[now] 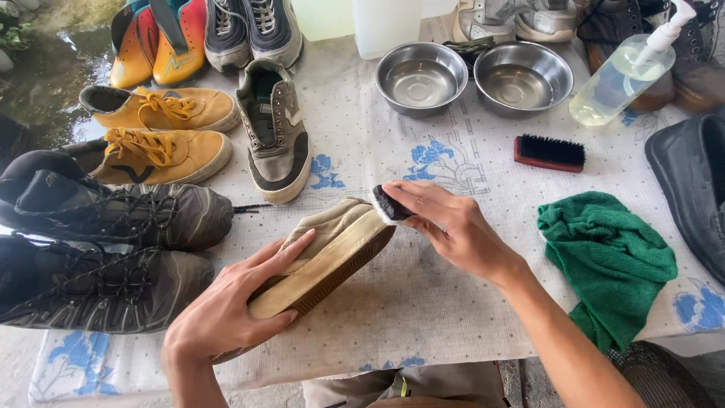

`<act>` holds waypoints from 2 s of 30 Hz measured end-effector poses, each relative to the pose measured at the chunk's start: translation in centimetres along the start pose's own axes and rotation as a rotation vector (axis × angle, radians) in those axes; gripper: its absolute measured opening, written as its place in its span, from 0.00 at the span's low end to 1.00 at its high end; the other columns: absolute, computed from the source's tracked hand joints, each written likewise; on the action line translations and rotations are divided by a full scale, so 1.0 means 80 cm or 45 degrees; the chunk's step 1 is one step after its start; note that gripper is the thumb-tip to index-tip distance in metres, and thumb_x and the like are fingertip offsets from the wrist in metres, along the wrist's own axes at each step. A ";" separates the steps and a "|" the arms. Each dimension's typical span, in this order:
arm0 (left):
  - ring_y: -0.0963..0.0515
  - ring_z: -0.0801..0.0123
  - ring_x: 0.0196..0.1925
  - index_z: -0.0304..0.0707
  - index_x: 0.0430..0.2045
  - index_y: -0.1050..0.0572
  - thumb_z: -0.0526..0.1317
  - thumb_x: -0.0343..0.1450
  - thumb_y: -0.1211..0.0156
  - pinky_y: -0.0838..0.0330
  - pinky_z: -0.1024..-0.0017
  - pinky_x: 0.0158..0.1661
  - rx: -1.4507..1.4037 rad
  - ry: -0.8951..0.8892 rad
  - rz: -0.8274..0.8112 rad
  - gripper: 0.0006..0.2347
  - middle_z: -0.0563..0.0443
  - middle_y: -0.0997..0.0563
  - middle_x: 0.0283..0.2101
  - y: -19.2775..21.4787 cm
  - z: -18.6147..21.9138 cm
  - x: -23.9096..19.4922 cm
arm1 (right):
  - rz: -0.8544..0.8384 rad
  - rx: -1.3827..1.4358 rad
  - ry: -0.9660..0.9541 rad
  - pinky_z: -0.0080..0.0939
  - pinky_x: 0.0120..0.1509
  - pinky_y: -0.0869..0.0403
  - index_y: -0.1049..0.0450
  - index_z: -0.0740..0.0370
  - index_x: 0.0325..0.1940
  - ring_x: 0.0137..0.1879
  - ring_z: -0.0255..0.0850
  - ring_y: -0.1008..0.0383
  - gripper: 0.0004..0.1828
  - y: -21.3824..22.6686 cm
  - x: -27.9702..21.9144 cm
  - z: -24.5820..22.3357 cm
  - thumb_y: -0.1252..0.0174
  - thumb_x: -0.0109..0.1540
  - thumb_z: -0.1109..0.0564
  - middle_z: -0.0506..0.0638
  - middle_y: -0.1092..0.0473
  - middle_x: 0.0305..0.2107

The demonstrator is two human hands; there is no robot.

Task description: The person scrubs the white rubber sole of a beige sneaker with a small black brush, then wipes the shoe with a green cloth. They dip the brush into a metal bowl of water and continue scrubbing the sole.

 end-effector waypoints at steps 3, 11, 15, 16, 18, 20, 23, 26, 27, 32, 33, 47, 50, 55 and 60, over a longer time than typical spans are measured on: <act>0.41 0.54 0.77 0.65 0.73 0.48 0.44 0.60 0.33 0.44 0.54 0.63 0.065 0.017 -0.036 0.43 0.51 0.40 0.77 -0.004 -0.002 0.002 | 0.000 0.211 -0.045 0.51 0.69 0.22 0.50 0.53 0.78 0.66 0.54 0.25 0.38 -0.006 0.008 -0.012 0.42 0.68 0.66 0.60 0.33 0.66; 0.39 0.56 0.74 0.71 0.73 0.49 0.42 0.60 0.33 0.44 0.55 0.64 0.113 0.137 -0.081 0.43 0.56 0.42 0.77 -0.006 0.008 0.010 | -0.140 0.337 -0.194 0.54 0.72 0.30 0.44 0.54 0.75 0.69 0.51 0.32 0.30 -0.015 0.017 -0.012 0.61 0.72 0.40 0.57 0.37 0.68; 0.38 0.53 0.73 0.77 0.74 0.51 0.45 0.61 0.35 0.46 0.54 0.65 0.129 0.236 -0.122 0.43 0.54 0.43 0.77 -0.008 0.003 0.011 | -0.002 0.245 -0.328 0.36 0.44 0.22 0.39 0.50 0.71 0.48 0.43 0.23 0.30 -0.030 0.010 0.003 0.65 0.72 0.34 0.59 0.30 0.60; 0.38 0.53 0.73 0.77 0.74 0.51 0.45 0.61 0.35 0.46 0.54 0.65 0.128 0.235 -0.119 0.43 0.54 0.43 0.77 -0.008 0.003 0.013 | -0.003 0.242 -0.326 0.36 0.44 0.22 0.39 0.50 0.71 0.48 0.43 0.23 0.30 -0.028 0.013 -0.002 0.65 0.72 0.34 0.59 0.30 0.60; 0.37 0.53 0.72 0.75 0.74 0.50 0.44 0.61 0.34 0.45 0.57 0.65 0.154 0.192 -0.112 0.44 0.52 0.42 0.76 -0.009 0.003 0.013 | 0.026 0.189 -0.313 0.38 0.44 0.27 0.40 0.51 0.73 0.42 0.39 0.27 0.31 -0.023 0.020 -0.011 0.66 0.72 0.35 0.55 0.28 0.53; 0.39 0.54 0.74 0.76 0.74 0.51 0.43 0.61 0.34 0.46 0.55 0.65 0.145 0.211 -0.117 0.44 0.53 0.43 0.77 -0.008 0.004 0.012 | 0.025 0.203 -0.233 0.40 0.51 0.24 0.42 0.50 0.74 0.53 0.44 0.28 0.29 -0.023 0.016 -0.008 0.65 0.74 0.37 0.56 0.31 0.57; 0.38 0.53 0.73 0.78 0.74 0.52 0.43 0.61 0.36 0.45 0.53 0.64 0.134 0.248 -0.144 0.44 0.54 0.44 0.77 -0.008 0.005 0.012 | 0.020 0.179 -0.116 0.48 0.64 0.23 0.43 0.50 0.76 0.68 0.53 0.32 0.26 -0.025 0.009 -0.004 0.64 0.75 0.41 0.58 0.35 0.63; 0.36 0.49 0.71 0.79 0.74 0.53 0.44 0.61 0.37 0.44 0.54 0.64 0.140 0.276 -0.180 0.44 0.52 0.44 0.77 -0.012 0.004 0.011 | 0.008 0.133 -0.123 0.49 0.67 0.24 0.41 0.52 0.75 0.69 0.54 0.32 0.25 -0.027 -0.002 0.003 0.61 0.75 0.44 0.59 0.35 0.62; 0.36 0.48 0.70 0.80 0.74 0.53 0.45 0.62 0.37 0.45 0.55 0.64 0.161 0.277 -0.191 0.44 0.51 0.45 0.77 -0.010 0.003 0.014 | 0.014 0.117 -0.163 0.43 0.64 0.25 0.40 0.53 0.74 0.65 0.51 0.30 0.25 -0.025 -0.001 0.010 0.60 0.74 0.45 0.59 0.34 0.61; 0.35 0.47 0.70 0.83 0.74 0.54 0.44 0.62 0.38 0.46 0.57 0.65 0.159 0.311 -0.248 0.44 0.52 0.46 0.77 -0.015 0.006 0.014 | 0.049 0.174 -0.062 0.50 0.66 0.23 0.40 0.55 0.74 0.67 0.54 0.29 0.24 -0.029 0.009 -0.008 0.62 0.76 0.45 0.59 0.34 0.62; 0.37 0.48 0.71 0.86 0.73 0.54 0.45 0.62 0.39 0.47 0.56 0.65 0.155 0.356 -0.262 0.43 0.54 0.47 0.78 -0.008 0.006 0.016 | 0.054 0.149 -0.030 0.51 0.67 0.23 0.39 0.54 0.74 0.68 0.55 0.30 0.24 -0.031 0.015 -0.005 0.62 0.76 0.45 0.59 0.35 0.63; 0.34 0.50 0.70 0.80 0.73 0.51 0.45 0.60 0.39 0.44 0.60 0.65 0.140 0.245 -0.216 0.43 0.52 0.43 0.76 -0.009 -0.004 0.021 | 0.073 0.015 -0.087 0.56 0.73 0.27 0.39 0.55 0.73 0.73 0.57 0.34 0.26 -0.031 -0.004 -0.010 0.59 0.73 0.44 0.57 0.35 0.63; 0.34 0.49 0.69 0.80 0.74 0.51 0.44 0.60 0.38 0.44 0.59 0.64 0.136 0.251 -0.208 0.44 0.52 0.43 0.76 -0.011 -0.002 0.018 | 0.195 -0.017 -0.114 0.56 0.72 0.25 0.32 0.58 0.67 0.73 0.59 0.34 0.29 -0.038 0.001 -0.026 0.58 0.72 0.37 0.58 0.32 0.62; 0.37 0.50 0.72 0.81 0.73 0.51 0.43 0.59 0.37 0.47 0.59 0.66 0.124 0.245 -0.200 0.44 0.49 0.44 0.76 -0.011 -0.002 0.018 | 0.269 -0.067 -0.225 0.52 0.69 0.23 0.29 0.59 0.65 0.75 0.61 0.36 0.23 -0.038 -0.001 -0.024 0.54 0.71 0.45 0.55 0.31 0.62; 0.34 0.48 0.69 0.81 0.73 0.50 0.43 0.59 0.38 0.42 0.58 0.63 0.139 0.229 -0.171 0.44 0.49 0.43 0.76 -0.009 0.000 0.017 | 0.238 -0.186 -0.329 0.54 0.62 0.21 0.37 0.61 0.71 0.74 0.63 0.38 0.34 -0.040 -0.004 -0.013 0.65 0.72 0.36 0.62 0.31 0.60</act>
Point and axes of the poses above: each hand's wrist, its own x-axis towards the middle knuckle, its own y-axis out of the back of the hand, z = x × y, the point moved 6 cm from there along x, towards the middle knuckle
